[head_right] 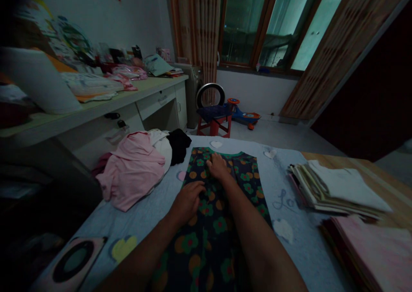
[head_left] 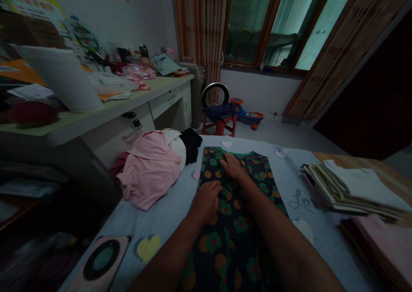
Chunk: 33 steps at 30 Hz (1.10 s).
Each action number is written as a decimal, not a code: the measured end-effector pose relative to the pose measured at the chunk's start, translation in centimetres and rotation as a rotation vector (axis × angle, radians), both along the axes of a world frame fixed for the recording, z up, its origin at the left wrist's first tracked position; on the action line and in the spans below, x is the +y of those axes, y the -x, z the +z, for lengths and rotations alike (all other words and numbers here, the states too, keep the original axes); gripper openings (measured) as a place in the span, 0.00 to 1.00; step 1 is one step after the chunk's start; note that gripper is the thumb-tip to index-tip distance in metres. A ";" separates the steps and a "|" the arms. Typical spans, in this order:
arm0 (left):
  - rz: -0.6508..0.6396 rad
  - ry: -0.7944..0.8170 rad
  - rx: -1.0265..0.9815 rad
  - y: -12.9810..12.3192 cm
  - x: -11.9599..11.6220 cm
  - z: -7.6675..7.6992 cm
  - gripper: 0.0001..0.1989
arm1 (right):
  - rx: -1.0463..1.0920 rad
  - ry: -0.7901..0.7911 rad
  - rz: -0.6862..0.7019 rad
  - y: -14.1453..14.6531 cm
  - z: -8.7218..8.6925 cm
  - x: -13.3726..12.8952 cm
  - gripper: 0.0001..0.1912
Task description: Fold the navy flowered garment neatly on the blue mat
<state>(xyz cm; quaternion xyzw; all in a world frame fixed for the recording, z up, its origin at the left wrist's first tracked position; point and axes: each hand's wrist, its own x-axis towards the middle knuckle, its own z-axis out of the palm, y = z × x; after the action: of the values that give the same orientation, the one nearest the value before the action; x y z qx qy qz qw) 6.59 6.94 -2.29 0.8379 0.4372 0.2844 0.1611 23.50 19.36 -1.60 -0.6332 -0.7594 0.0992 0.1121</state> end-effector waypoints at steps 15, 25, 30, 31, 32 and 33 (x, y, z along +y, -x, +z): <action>0.006 0.019 0.113 0.2 -0.1 0.5 0.15 | -0.094 0.021 0.005 4.1 -1.2 -2.1 0.39; 0.015 0.031 0.145 0.1 0.0 0.6 0.13 | -0.091 -0.008 -0.027 3.8 -1.2 0.1 0.39; 0.015 0.043 0.144 0.0 0.0 0.6 0.13 | -0.092 -0.012 -0.068 3.9 -1.5 1.3 0.37; 0.014 0.043 0.146 0.0 0.0 0.7 0.13 | -0.090 -0.007 -0.075 4.0 -1.6 1.5 0.37; 0.014 0.046 0.149 0.0 0.0 0.7 0.13 | -0.085 -0.004 -0.081 4.1 -1.6 1.7 0.37; 0.014 0.049 0.151 0.0 0.0 0.8 0.13 | -0.075 -0.005 -0.082 4.1 -1.6 1.9 0.37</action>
<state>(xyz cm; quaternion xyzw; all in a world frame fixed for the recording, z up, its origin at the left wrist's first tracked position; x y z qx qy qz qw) 6.55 6.92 -1.50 0.8495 0.4609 0.2109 0.1463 19.41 21.26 -3.20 -0.6668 -0.7367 0.0685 0.0892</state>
